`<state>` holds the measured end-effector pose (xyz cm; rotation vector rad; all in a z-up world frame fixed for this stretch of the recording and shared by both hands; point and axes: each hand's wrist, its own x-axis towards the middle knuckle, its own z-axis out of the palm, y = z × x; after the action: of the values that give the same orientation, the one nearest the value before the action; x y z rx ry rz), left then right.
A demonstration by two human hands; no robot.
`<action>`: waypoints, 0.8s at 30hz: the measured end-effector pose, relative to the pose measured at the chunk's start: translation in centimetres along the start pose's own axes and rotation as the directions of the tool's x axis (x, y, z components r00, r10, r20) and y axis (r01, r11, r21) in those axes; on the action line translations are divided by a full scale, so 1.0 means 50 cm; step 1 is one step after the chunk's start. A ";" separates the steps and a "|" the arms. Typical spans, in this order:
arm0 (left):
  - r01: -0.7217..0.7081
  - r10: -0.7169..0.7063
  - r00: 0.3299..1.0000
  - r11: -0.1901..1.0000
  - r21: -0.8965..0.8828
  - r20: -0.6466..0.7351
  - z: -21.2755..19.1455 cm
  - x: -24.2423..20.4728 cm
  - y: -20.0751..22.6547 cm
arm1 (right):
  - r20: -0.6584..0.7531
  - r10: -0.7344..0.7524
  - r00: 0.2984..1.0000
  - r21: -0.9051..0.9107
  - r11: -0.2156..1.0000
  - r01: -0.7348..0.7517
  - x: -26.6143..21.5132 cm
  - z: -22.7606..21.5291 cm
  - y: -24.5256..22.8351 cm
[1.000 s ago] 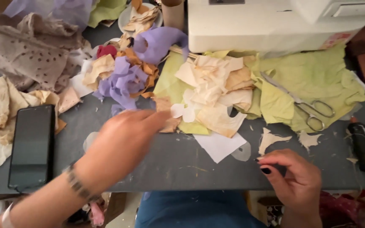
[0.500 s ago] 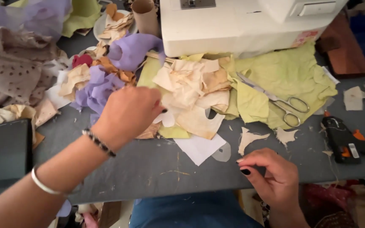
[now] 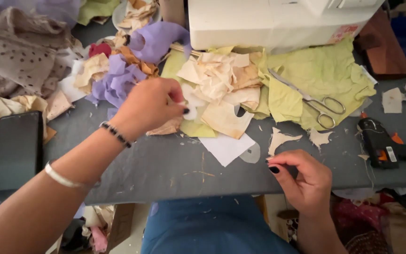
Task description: Sorting through fabric scraps and assembling them into decorative flowers at a craft station.
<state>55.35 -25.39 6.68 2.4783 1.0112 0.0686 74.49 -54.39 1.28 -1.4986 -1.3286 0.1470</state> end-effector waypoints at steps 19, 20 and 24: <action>-0.340 -0.034 0.934 0.219 -0.914 -0.356 0.151 -0.286 0.094 | 0.187 0.197 0.962 0.369 0.894 -0.255 0.073 0.129 -0.125; -0.339 -0.027 0.935 0.218 -0.915 -0.352 0.150 -0.292 0.093 | 0.180 0.201 0.963 0.368 0.894 -0.256 0.077 0.131 -0.123; -0.363 0.011 0.925 0.317 -0.876 -0.379 0.106 -0.323 0.083 | 0.228 0.046 0.973 0.217 0.971 -0.097 0.103 0.106 -0.152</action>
<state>47.42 -40.96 5.73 1.4265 0.4746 0.9021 67.97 -48.72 7.42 -1.3645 -1.3819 0.5097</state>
